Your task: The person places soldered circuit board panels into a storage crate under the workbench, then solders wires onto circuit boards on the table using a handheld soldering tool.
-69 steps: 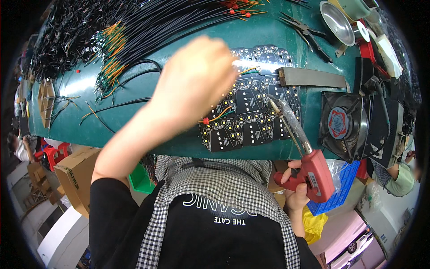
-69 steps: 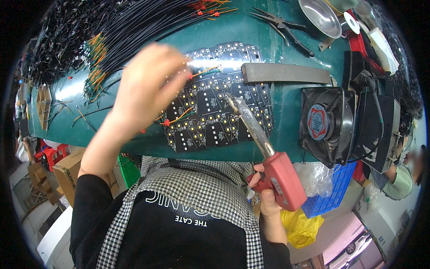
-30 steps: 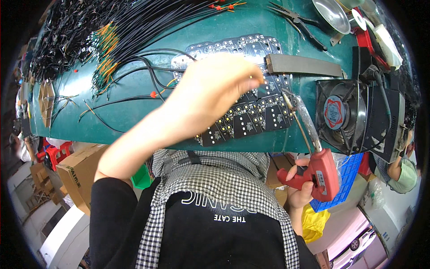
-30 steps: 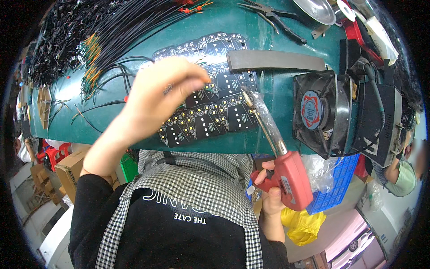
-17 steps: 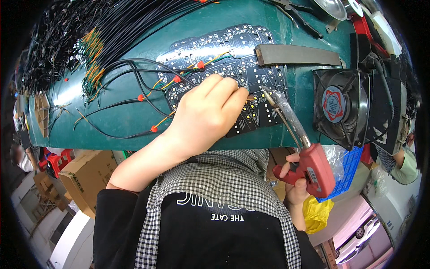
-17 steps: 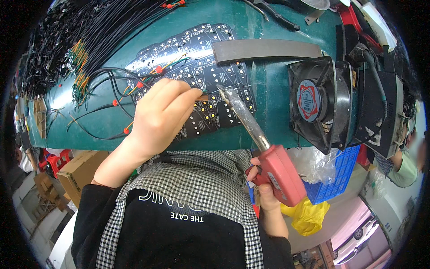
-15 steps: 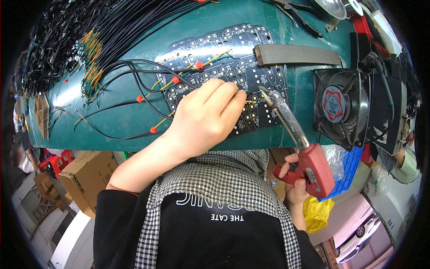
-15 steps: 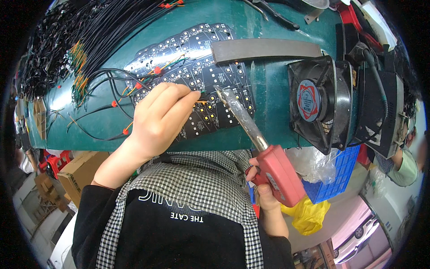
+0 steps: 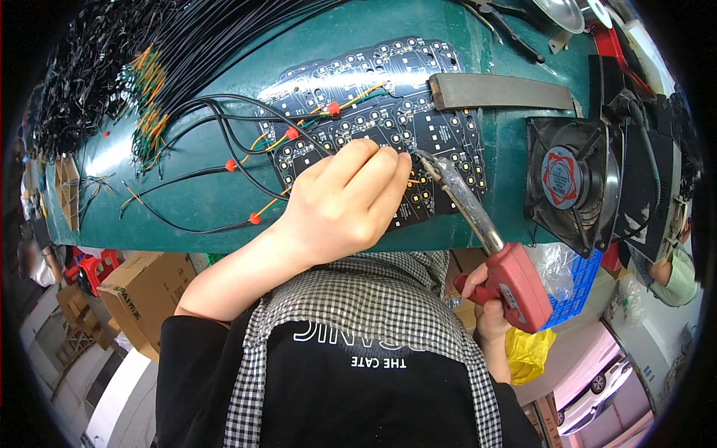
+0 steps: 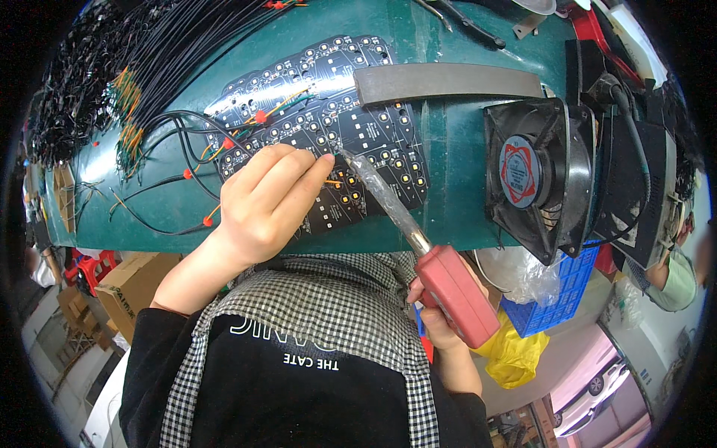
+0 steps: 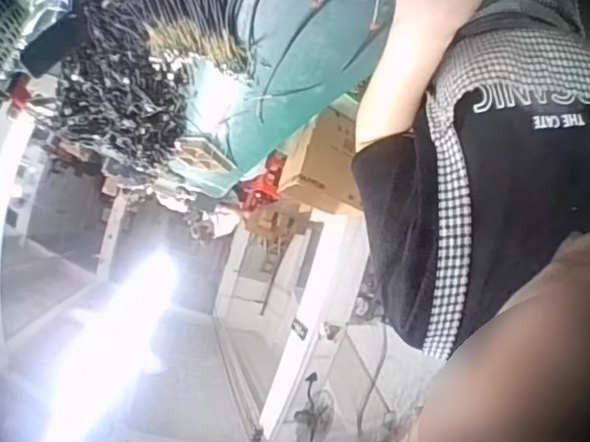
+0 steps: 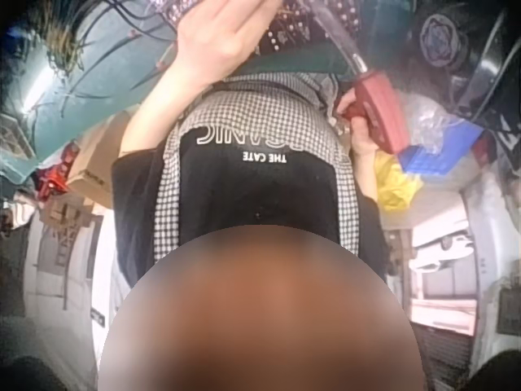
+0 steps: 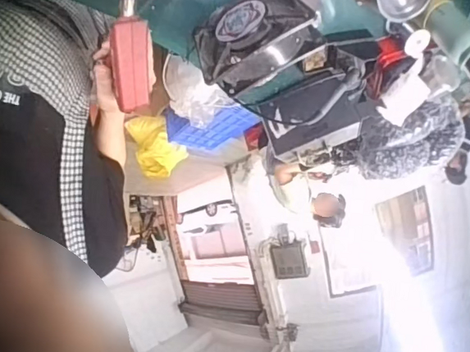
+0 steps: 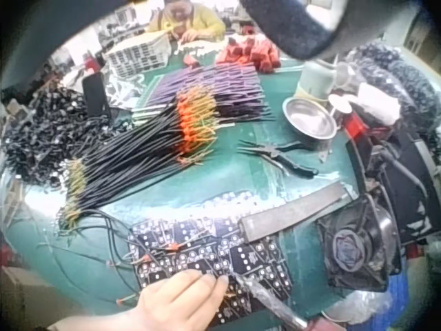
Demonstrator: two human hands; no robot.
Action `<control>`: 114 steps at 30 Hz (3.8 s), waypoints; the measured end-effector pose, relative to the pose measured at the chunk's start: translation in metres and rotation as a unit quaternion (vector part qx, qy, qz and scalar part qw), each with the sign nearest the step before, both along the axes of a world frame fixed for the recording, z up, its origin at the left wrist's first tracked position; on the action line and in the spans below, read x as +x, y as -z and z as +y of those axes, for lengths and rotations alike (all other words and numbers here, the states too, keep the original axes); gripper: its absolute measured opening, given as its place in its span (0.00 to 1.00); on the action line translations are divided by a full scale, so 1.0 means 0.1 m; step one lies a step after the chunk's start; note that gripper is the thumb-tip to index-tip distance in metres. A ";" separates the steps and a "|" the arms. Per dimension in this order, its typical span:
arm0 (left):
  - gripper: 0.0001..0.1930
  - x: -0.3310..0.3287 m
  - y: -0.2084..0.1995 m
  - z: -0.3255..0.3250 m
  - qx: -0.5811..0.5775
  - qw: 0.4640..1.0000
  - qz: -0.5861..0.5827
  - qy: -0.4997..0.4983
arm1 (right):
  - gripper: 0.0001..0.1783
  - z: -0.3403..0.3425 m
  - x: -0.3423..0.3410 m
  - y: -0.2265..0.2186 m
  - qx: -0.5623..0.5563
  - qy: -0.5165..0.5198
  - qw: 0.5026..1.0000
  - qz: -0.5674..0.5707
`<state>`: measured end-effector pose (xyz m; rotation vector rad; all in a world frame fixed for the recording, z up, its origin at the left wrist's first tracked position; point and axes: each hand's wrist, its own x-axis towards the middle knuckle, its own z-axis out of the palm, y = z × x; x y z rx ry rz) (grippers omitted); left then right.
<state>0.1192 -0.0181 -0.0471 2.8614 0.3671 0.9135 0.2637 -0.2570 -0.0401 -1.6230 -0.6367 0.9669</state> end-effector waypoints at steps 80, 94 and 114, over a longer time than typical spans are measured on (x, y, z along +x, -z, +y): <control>0.08 0.65 0.03 1.65 -0.143 0.982 0.049 -0.116 | 0.49 -0.05 -0.04 0.00 0.081 0.112 0.987 0.079; 0.13 -0.73 -0.51 -0.02 -0.055 0.998 0.016 0.015 | 0.47 -0.25 -0.20 -0.04 0.078 0.056 0.993 0.070; 0.14 -1.08 0.00 -0.45 -0.053 0.995 0.005 -0.088 | 0.45 -0.54 -0.27 0.19 -0.024 -0.143 0.977 -0.157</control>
